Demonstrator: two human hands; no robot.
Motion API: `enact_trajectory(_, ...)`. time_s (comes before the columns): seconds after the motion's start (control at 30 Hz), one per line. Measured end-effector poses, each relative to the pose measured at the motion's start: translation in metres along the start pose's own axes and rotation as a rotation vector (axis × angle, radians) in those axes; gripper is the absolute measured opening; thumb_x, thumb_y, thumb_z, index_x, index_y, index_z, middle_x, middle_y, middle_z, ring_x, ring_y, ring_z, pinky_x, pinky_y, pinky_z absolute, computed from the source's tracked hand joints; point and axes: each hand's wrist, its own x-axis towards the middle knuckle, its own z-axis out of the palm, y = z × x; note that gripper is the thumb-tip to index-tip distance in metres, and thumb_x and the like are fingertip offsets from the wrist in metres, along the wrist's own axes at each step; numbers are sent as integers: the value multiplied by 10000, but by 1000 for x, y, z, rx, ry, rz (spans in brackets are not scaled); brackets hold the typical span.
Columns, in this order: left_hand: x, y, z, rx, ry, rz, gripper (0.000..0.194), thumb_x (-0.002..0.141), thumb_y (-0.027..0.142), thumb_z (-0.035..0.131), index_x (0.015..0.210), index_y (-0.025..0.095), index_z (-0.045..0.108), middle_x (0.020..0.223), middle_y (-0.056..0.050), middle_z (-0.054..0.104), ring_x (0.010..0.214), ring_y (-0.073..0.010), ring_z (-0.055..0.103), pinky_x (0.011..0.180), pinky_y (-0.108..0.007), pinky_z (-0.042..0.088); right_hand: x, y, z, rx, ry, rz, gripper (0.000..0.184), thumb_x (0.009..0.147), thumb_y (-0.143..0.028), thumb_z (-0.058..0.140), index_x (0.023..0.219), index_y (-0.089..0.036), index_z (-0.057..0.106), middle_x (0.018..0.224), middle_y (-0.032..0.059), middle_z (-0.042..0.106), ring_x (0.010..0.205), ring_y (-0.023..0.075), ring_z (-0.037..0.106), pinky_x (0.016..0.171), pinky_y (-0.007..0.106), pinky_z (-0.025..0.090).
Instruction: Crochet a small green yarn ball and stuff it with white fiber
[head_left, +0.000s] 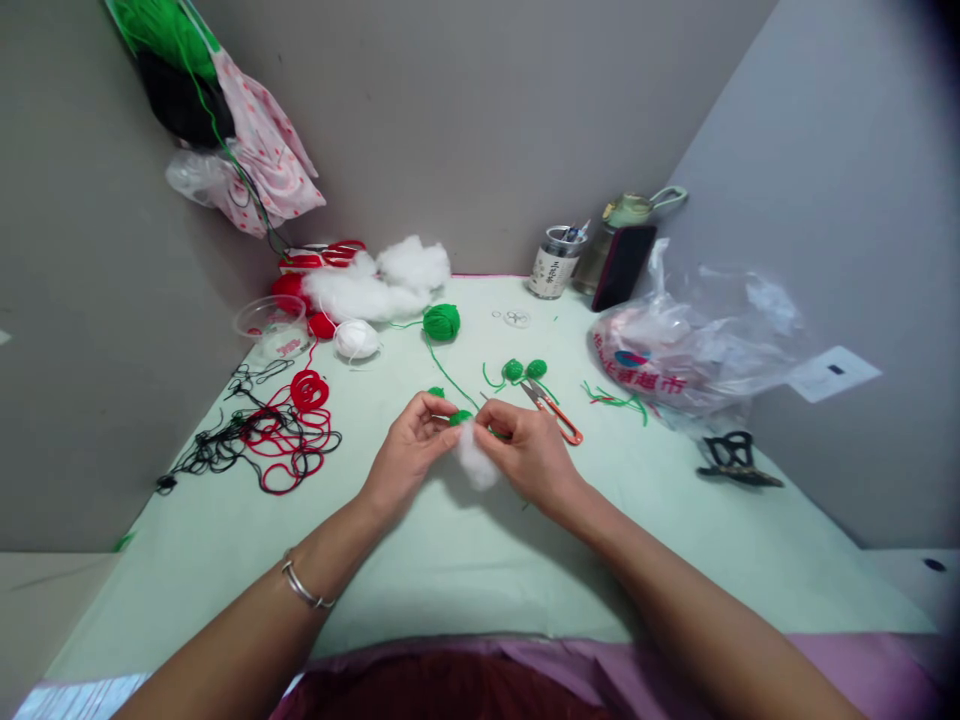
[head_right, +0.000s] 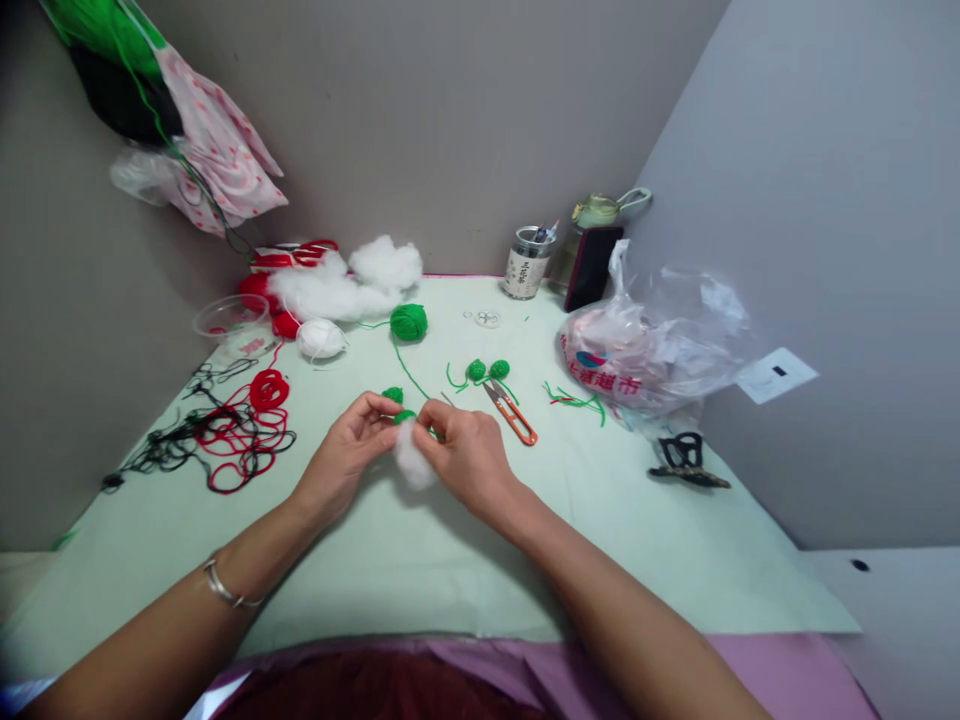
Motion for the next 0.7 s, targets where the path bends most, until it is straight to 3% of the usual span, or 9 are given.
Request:
enact_trajectory(0.1,0,-5,1,19,12,28,339,786,322,851,1025,189,651,1034,-26,663,932,-157,633,815,-245,491,0,1,2,11,-9,-7,181,873,-283,558,703,-223,565,522,-55,436,530,131,374,567,275,255)
enact_trajectory(0.17,-2,-7,3,31,16,35,331,820,345,818,1058,198,641,1030,-27,666,836,-146,630,740,-248,490,-1,2,4,20,-17,-17,189,892,-294,543,718,-224,561,533,-52,451,540,134,389,570,272,266)
enact_trajectory(0.27,-7,-7,6,52,34,48,312,831,362,804,1020,222,600,839,18,636,622,-121,555,578,-241,432,-4,-1,6,27,-54,-58,204,923,-299,505,737,-225,542,558,-51,450,554,137,394,581,272,279)
enact_trajectory(0.43,-10,-7,10,64,72,77,318,853,408,774,993,250,535,667,56,572,511,-123,503,491,-240,374,-9,-8,9,97,-140,-99,177,930,-289,486,767,-228,520,548,-71,399,536,128,333,579,271,277)
enact_trajectory(0.7,-10,1,8,59,31,98,346,853,424,793,1032,219,579,811,9,648,640,-123,577,593,-241,454,-2,-1,11,130,-1,50,179,837,-294,600,683,-220,544,584,-43,433,582,130,378,558,258,251)
